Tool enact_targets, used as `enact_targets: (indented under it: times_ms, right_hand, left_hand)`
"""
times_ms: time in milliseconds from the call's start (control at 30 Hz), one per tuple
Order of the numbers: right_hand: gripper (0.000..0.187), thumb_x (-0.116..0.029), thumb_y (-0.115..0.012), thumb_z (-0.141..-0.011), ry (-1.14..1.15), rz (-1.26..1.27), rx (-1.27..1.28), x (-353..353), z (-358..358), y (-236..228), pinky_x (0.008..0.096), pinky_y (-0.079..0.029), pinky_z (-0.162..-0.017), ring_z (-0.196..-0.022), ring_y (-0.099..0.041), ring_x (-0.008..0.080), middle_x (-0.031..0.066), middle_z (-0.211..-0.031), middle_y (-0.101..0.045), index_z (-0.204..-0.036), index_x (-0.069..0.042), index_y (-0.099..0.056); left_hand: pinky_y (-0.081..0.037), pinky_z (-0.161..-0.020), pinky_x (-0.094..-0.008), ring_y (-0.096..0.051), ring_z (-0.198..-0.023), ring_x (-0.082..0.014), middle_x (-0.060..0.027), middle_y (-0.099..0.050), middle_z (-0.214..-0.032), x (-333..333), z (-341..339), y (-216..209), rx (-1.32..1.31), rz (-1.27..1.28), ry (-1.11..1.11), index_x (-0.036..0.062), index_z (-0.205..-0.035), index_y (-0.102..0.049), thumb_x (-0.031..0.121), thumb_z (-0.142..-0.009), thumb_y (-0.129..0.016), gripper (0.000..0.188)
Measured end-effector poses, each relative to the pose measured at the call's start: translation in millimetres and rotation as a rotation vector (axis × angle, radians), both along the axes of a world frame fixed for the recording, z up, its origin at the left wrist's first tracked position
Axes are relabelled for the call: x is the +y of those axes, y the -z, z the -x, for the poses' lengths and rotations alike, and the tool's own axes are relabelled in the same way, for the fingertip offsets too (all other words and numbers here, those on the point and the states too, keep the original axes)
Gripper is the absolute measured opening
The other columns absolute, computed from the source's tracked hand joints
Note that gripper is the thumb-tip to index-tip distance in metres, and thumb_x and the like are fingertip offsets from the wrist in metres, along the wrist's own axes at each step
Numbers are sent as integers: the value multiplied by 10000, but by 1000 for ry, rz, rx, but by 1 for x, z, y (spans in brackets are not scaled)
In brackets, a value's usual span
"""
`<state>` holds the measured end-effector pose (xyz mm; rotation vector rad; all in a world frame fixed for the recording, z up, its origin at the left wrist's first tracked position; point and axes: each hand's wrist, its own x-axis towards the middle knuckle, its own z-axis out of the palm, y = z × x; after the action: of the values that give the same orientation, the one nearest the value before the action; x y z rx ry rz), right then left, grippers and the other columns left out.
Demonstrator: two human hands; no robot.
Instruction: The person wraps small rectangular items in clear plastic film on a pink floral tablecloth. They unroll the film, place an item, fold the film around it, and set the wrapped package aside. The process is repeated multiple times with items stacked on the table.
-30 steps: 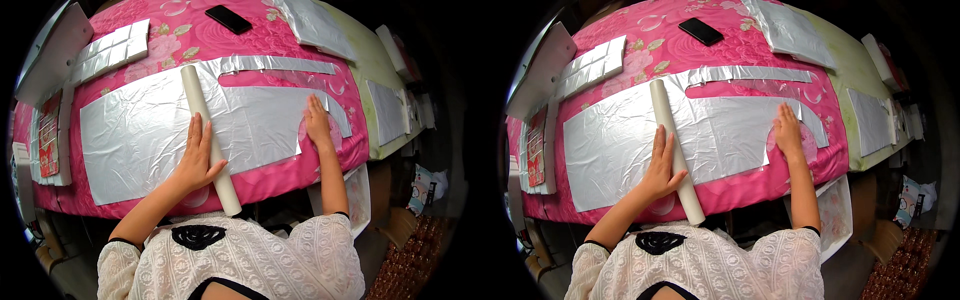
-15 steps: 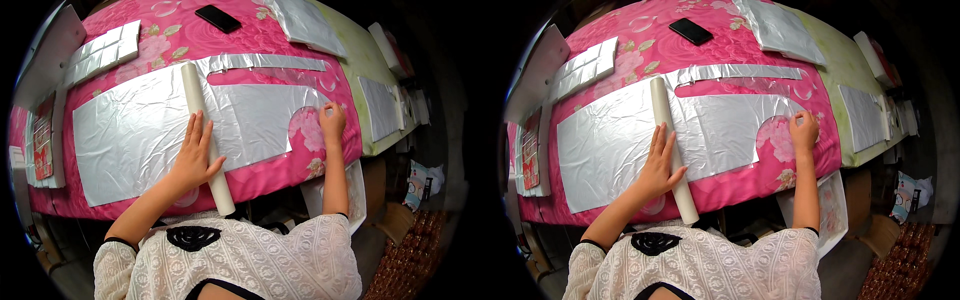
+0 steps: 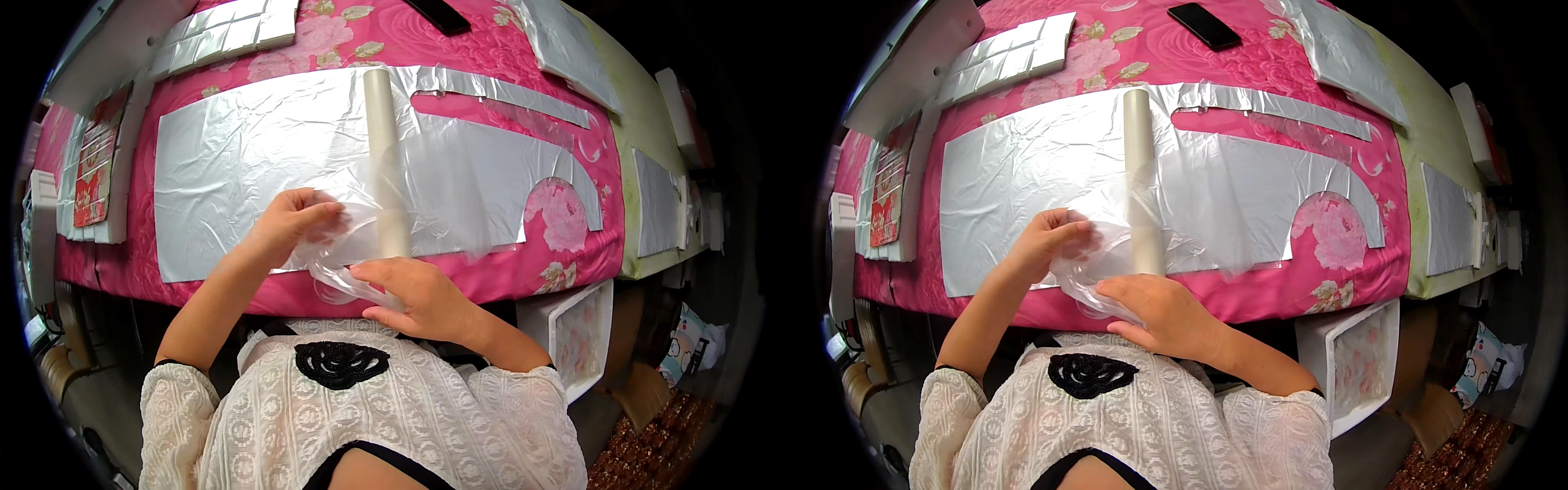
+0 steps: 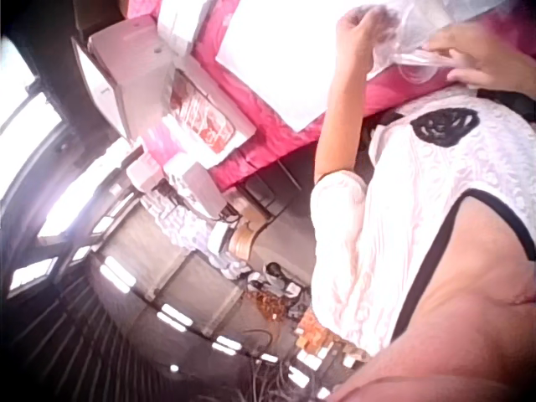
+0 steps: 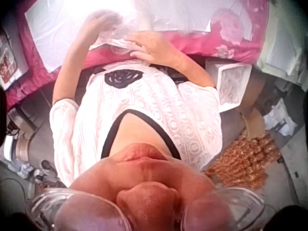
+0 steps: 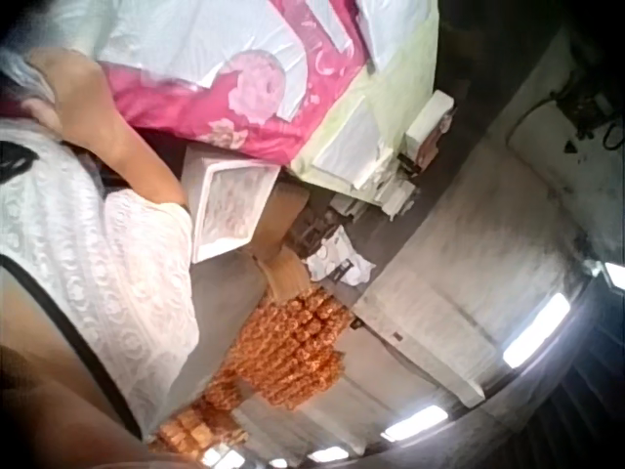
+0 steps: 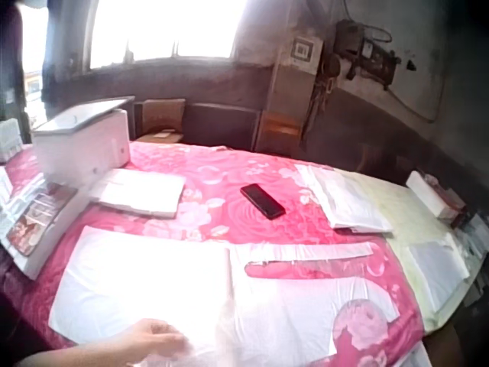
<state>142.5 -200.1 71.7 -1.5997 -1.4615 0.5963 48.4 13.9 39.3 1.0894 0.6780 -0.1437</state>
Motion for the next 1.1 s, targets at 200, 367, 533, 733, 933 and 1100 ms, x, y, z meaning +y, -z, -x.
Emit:
enact_targets:
  times_ms: [200, 367, 533, 733, 933, 1100]
  right_hand:
    - [332, -82, -695, -749, 162, 123, 112, -3, 1, 6, 285, -488, -653, -772, -604, 150, 76, -959, -637, -1065, -45, -599]
    - [341, -127, -700, -744, 192, 77, 14, 29, 14, 6, 336, -482, -662, -774, -607, 261, 109, -884, -622, -1050, -28, -588]
    - [297, -121, -725, -727, 292, 56, 11, 51, 18, 18, 306, -472, -578, -659, -608, 223, 100, -788, -614, -988, -31, -615]
    - [105, -46, -680, -797, 446, 0, 442, 29, -7, 33, 210, -446, -564, -641, -572, 62, 25, -740, -628, -883, -5, -635]
    - [85, -82, -647, -843, 785, -122, 521, -48, -120, 53, 174, -406, -554, -624, -522, 42, -8, -779, -622, -910, -32, -633]
    - [113, -127, -597, -881, 1311, -142, 257, -182, -244, 49, 193, -408, -606, -668, -500, 44, -10, -794, -588, -956, -46, -621]
  left_hand:
    - [-534, -742, -279, -641, -844, -151, -94, -652, -910, 23, 51, 9, 37, -15, -35, -38, -1024, -585, 64, -821, -640, 234]
    - [-529, -688, -228, -643, -765, -113, -95, -666, -829, 6, 44, 14, -80, -45, -47, -24, -929, -586, 49, -785, -694, 194]
    - [-448, -542, -184, -592, -648, -63, -28, -619, -709, -28, 17, 11, -206, -5, -44, 48, -812, -545, 130, -771, -735, 212]
    - [-241, -444, -193, -311, -495, -22, 80, -411, -625, -19, 22, 2, -117, 39, 37, 96, -839, -511, 264, -759, -754, 306]
    - [-270, -461, -193, -352, -532, -27, 65, -466, -674, -1, 36, 7, -69, 45, -19, 81, -898, -569, 228, -775, -729, 250]
    - [-310, -488, -186, -401, -572, -26, 59, -496, -706, 8, 35, 8, -2, 1, 5, 62, -930, -595, 235, -809, -694, 233]
